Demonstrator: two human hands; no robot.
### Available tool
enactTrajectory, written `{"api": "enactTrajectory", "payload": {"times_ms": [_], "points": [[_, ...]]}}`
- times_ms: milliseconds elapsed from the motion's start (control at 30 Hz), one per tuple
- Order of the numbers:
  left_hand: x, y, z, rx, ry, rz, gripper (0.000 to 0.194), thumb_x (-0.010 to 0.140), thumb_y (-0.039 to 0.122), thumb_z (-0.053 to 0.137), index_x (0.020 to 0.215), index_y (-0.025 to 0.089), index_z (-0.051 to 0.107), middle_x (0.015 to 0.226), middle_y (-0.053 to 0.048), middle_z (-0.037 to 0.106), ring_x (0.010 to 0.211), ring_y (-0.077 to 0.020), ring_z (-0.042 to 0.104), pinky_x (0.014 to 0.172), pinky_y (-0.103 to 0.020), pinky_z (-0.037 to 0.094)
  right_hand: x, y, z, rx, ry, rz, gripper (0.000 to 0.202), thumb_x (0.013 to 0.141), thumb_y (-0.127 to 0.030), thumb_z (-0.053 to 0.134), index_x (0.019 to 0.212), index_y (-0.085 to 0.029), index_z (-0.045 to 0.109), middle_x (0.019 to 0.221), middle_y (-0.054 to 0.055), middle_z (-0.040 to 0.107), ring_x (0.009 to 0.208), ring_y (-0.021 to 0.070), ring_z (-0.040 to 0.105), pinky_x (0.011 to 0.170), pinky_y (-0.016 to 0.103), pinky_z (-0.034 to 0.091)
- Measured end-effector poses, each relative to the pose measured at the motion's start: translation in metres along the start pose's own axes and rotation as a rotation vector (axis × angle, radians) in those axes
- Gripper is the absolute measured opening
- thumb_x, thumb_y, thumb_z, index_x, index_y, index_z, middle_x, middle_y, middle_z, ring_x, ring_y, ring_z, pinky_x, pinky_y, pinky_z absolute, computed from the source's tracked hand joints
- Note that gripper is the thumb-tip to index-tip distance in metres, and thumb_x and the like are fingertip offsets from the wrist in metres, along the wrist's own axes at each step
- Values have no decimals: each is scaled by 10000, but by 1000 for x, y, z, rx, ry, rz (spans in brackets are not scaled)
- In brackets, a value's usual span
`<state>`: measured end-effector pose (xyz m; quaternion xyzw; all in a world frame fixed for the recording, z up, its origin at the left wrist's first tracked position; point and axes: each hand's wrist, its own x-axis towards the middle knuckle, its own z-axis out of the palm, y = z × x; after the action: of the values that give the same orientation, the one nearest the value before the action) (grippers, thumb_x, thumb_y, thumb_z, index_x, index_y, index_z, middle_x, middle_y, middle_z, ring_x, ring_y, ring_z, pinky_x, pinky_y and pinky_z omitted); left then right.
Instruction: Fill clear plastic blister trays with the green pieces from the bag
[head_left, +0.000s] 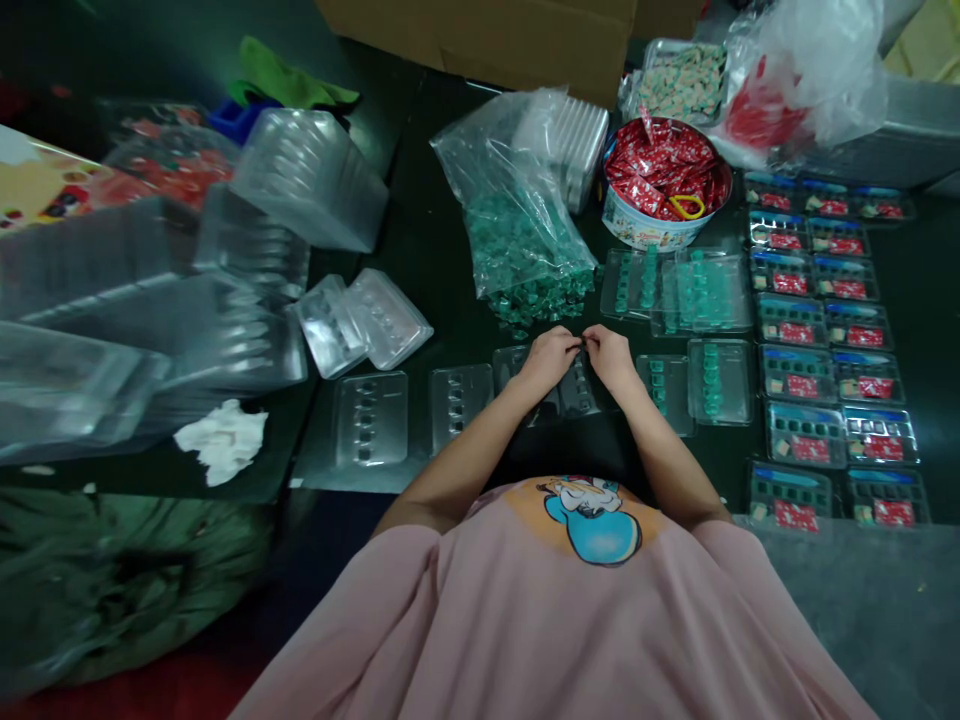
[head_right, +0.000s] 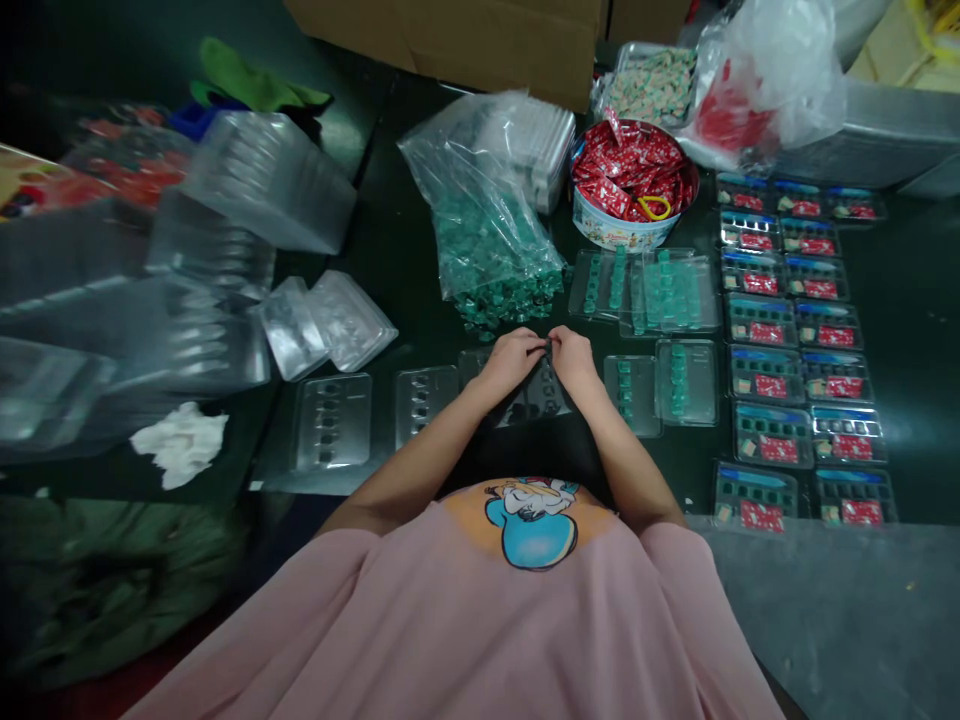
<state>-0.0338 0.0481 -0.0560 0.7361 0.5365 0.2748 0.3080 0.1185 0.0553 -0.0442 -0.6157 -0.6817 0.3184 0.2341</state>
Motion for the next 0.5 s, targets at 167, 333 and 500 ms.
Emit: {"api": "enactTrajectory", "payload": {"times_ms": [167, 333, 500], "points": [[5, -6, 4, -31, 12, -6, 194, 789, 136, 633, 902, 201, 776, 920, -86, 682, 856, -210, 628, 857, -338, 486, -23, 7, -11, 90, -6, -44, 217, 842, -133, 485, 950, -202, 660, 902, 35, 706, 833, 175, 646, 825, 302, 480], [0, -2, -1, -47, 7, -9, 233, 795, 124, 614, 949, 199, 772, 947, -92, 700, 902, -221, 641, 906, -351, 484, -17, 8, -16, 20, -6, -91, 199, 826, -128, 525, 944, -187, 673, 906, 57, 698, 851, 194, 640, 841, 315, 480], [-9, 3, -8, -90, 1, -17, 297, 805, 144, 630, 1075, 193, 743, 1005, -102, 713, 906, -229, 652, 918, -376, 486, 35, -2, -13, -156, 56, -162, 306, 842, -83, 522, 1105, -132, 670, 1050, 133, 665, 927, 232, 628, 880, 346, 470]]}}
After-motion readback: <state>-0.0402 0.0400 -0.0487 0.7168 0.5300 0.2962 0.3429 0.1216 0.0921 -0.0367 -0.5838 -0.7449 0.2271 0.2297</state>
